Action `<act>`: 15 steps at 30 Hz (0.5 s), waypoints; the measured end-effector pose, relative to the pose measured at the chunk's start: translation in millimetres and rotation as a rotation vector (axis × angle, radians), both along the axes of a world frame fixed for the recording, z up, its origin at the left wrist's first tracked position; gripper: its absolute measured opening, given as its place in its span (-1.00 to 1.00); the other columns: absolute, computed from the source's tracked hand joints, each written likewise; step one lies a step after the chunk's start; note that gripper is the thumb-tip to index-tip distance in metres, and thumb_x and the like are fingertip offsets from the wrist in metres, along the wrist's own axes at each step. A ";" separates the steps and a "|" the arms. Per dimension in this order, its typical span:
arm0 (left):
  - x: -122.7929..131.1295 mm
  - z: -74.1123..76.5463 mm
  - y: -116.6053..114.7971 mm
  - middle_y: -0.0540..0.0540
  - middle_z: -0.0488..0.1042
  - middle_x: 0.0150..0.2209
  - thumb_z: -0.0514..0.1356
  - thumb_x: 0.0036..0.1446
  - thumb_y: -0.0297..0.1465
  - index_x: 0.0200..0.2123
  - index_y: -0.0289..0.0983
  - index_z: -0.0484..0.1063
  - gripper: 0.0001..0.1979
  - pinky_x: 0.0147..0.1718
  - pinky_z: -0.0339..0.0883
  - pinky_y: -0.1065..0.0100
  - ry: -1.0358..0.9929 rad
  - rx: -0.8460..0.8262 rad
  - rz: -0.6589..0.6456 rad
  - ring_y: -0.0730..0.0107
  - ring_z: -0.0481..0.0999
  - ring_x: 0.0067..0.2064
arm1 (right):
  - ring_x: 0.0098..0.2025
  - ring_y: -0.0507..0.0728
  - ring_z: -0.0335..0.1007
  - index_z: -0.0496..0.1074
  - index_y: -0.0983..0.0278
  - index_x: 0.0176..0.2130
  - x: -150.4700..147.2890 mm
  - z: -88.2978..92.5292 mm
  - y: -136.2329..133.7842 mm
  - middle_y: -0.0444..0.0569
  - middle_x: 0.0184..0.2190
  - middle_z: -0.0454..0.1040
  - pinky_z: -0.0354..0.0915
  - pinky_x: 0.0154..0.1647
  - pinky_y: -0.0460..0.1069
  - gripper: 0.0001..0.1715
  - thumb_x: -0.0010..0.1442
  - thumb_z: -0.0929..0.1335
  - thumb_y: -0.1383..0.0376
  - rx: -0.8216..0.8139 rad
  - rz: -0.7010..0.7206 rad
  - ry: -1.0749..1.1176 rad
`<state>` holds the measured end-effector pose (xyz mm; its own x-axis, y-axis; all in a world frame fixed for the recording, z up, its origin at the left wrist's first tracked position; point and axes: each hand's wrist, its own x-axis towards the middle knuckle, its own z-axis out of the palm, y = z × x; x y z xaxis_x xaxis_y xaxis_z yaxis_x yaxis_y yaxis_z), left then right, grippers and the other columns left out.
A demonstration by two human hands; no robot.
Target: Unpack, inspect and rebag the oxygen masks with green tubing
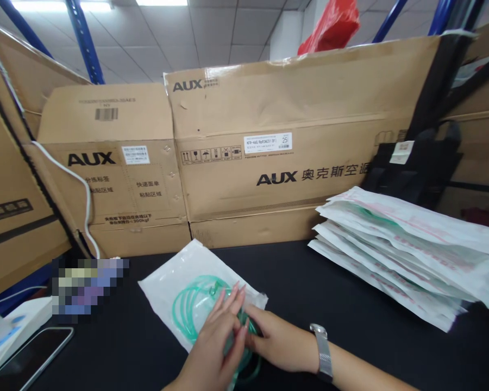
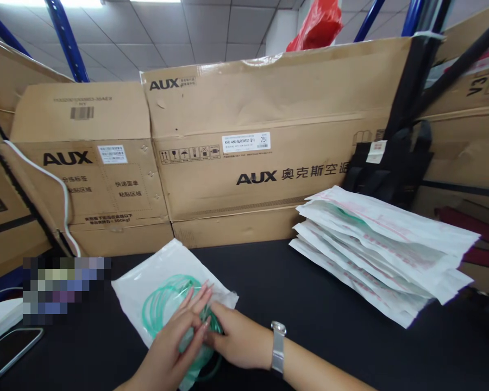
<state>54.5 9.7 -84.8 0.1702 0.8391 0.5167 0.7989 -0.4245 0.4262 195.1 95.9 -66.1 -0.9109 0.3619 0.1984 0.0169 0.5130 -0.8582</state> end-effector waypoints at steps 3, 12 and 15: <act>-9.4 -3.8 4.8 -0.15 0.16 0.16 -0.03 0.13 -0.44 -0.44 -0.20 0.18 -0.89 0.15 -0.11 0.00 -0.136 0.021 0.166 0.22 0.01 0.20 | 0.21 0.12 -0.08 -0.18 0.26 0.22 5.7 6.4 1.3 0.06 0.22 -0.05 -0.08 0.19 0.05 -0.19 0.11 0.29 0.27 -0.026 0.075 0.017; -8.2 -2.5 5.6 -0.15 0.16 0.15 -0.06 0.15 -0.41 -0.44 -0.19 0.17 -0.88 0.15 -0.10 0.00 -0.219 -0.077 0.083 0.23 -0.03 0.21 | 0.04 0.17 0.20 0.20 0.27 0.08 1.9 -12.6 3.0 0.10 0.03 0.27 0.13 0.07 0.03 -0.49 0.13 0.25 0.24 0.333 -0.003 -0.167; 2.9 -2.5 2.3 -0.15 0.13 0.16 -0.06 0.15 -0.44 -0.44 -0.19 0.17 -0.88 0.15 -0.10 0.03 -0.137 -0.100 -0.060 0.25 -0.03 0.21 | -0.04 0.19 0.27 0.38 0.29 -0.09 -5.4 -26.3 4.1 0.08 -0.13 0.41 0.14 0.05 0.06 -0.66 0.12 0.24 0.31 0.263 -0.057 -0.088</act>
<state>57.4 11.9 -87.2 0.1549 0.8779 0.4530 0.7052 -0.4194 0.5717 189.7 99.9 -92.4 -0.9083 0.3596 0.2137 0.1205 0.7141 -0.6896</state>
